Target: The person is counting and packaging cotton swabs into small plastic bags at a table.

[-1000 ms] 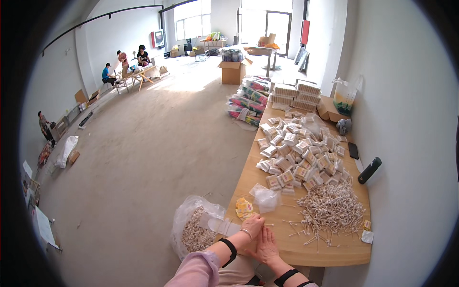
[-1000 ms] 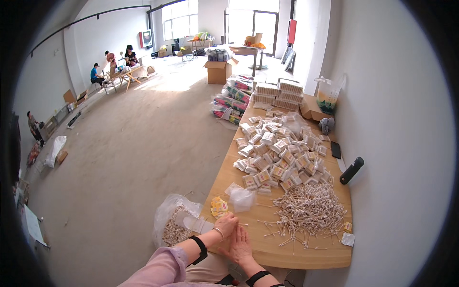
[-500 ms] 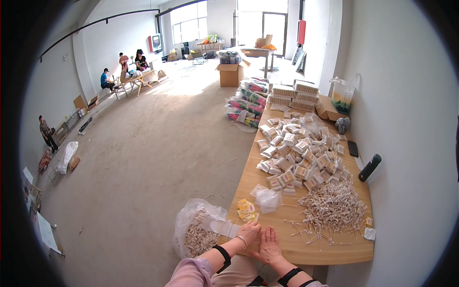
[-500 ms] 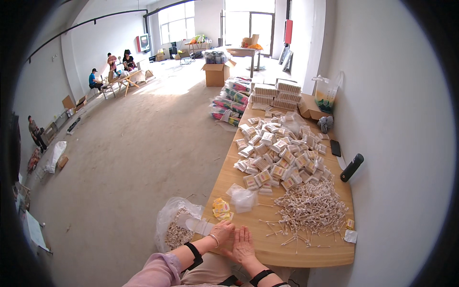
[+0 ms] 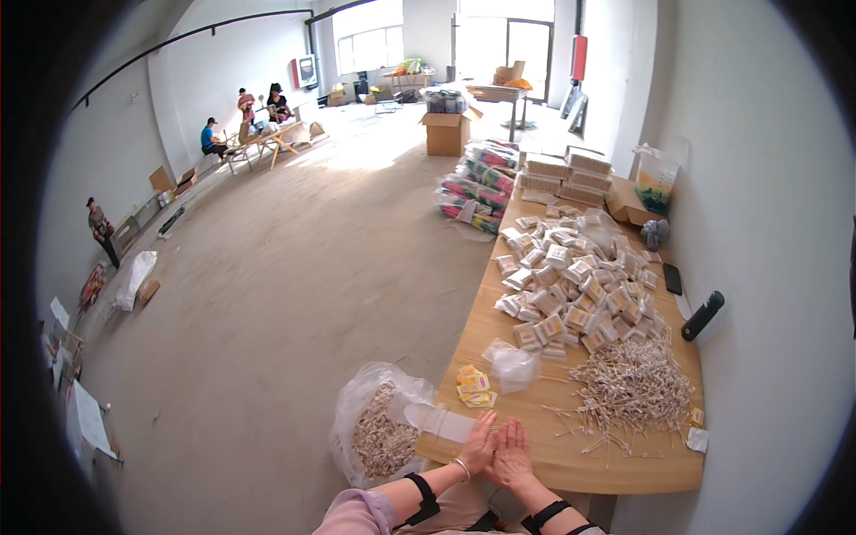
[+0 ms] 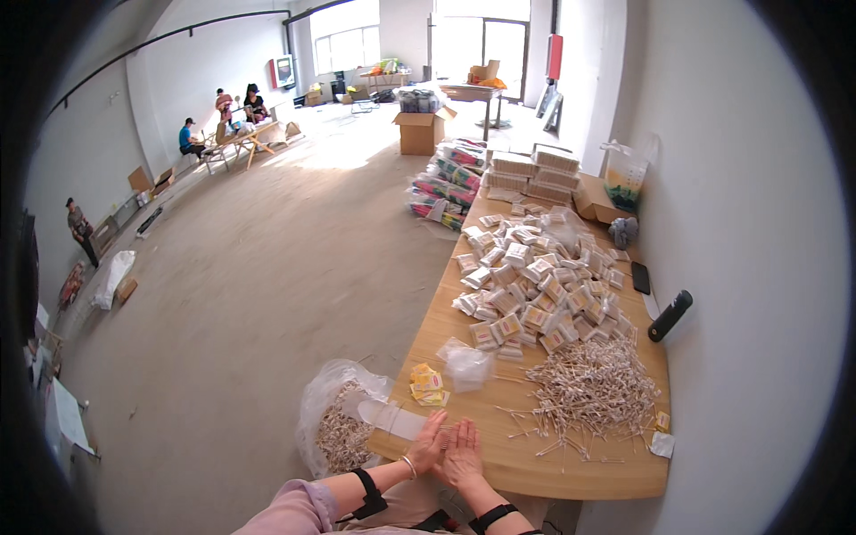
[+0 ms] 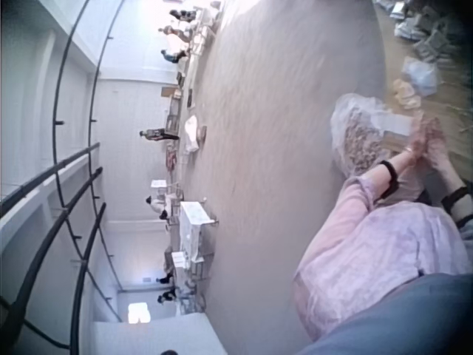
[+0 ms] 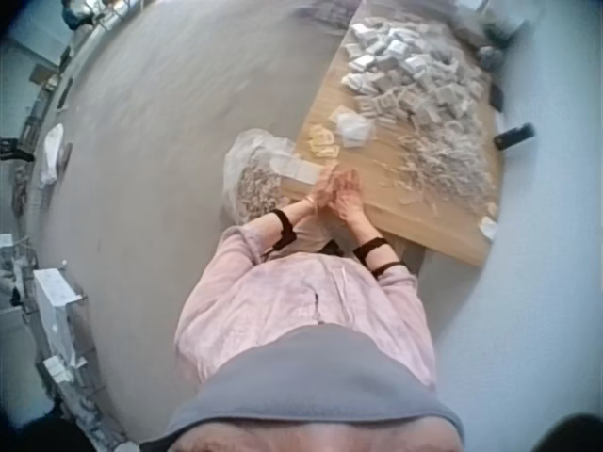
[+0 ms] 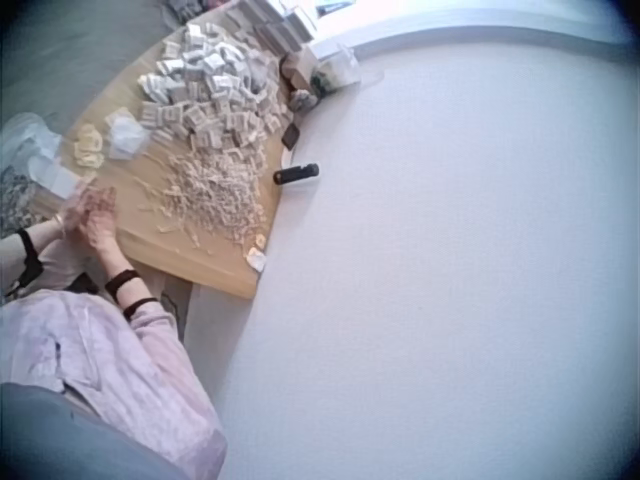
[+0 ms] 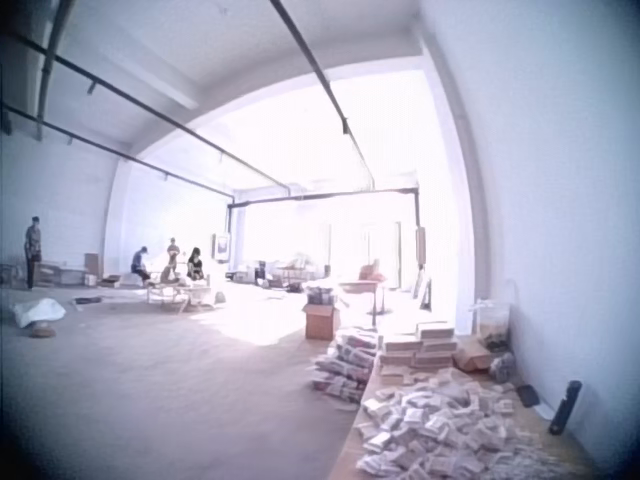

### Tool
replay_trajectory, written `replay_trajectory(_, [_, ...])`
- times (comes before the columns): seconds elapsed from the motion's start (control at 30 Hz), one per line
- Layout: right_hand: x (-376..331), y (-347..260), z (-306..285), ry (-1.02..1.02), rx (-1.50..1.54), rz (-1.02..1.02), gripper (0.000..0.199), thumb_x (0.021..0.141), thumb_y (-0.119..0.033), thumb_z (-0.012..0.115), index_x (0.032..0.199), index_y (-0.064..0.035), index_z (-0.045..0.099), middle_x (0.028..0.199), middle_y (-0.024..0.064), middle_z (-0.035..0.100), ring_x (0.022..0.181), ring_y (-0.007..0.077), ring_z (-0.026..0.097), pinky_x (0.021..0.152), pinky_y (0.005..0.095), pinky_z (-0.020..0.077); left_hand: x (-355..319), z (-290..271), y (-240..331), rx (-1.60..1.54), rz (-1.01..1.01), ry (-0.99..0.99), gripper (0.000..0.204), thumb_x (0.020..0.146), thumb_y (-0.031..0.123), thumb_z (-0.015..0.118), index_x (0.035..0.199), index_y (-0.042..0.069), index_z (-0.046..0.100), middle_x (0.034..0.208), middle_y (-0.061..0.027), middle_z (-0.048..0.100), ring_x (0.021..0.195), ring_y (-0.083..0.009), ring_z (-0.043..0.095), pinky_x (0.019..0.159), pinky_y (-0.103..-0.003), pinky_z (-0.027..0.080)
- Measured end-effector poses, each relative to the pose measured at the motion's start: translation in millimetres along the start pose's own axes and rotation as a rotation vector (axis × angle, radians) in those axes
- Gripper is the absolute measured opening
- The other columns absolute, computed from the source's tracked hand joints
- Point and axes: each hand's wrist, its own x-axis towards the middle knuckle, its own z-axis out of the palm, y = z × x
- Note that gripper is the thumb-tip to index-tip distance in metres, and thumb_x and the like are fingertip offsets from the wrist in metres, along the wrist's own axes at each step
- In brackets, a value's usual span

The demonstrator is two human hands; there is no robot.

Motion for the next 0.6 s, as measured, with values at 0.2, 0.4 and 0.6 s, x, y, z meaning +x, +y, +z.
replay_trajectory(0.2, [2.0,2.4,32.4,-0.018,0.005,0.001,0.106,0.073,-0.054,0.057,0.142,0.0052,0.004,0.148,0.0264,0.003,0.139,0.0401,-0.004,0.112,0.0483,-0.0011,-2.1,10.0,-10.9,-0.095,-0.036,0.062,0.047,0.093,0.017,0.039,0.136,0.0,0.034,0.142,-0.0209,0.032,0.136,-0.0354,0.022,0.111,-0.039,0.02])
replay_trajectory(0.4, [-6.2,-12.1,8.5,-0.067,0.168,0.049,0.101,0.076,-0.052,0.052,0.143,0.0009,-0.003,0.148,0.0255,-0.001,0.138,0.0414,-0.006,0.112,0.0495,-0.0025,3.3,15.8,-5.4,-0.117,-0.011,0.1,0.046,0.092,0.021,0.041,0.132,0.0,0.041,0.14,-0.0183,0.038,0.135,-0.0336,0.026,0.111,-0.039,0.021])
replay_trajectory(0.6, [12.8,-28.9,35.5,0.205,-0.153,0.031,0.102,0.076,-0.048,0.054,0.143,0.0005,-0.005,0.147,0.0259,-0.002,0.138,0.0422,-0.007,0.111,0.05,-0.0029,-4.4,2.2,-25.3,-0.107,-0.062,0.115,0.047,0.095,0.029,0.042,0.132,0.0,0.041,0.139,-0.0177,0.039,0.135,-0.0306,0.027,0.111,-0.037,0.022])
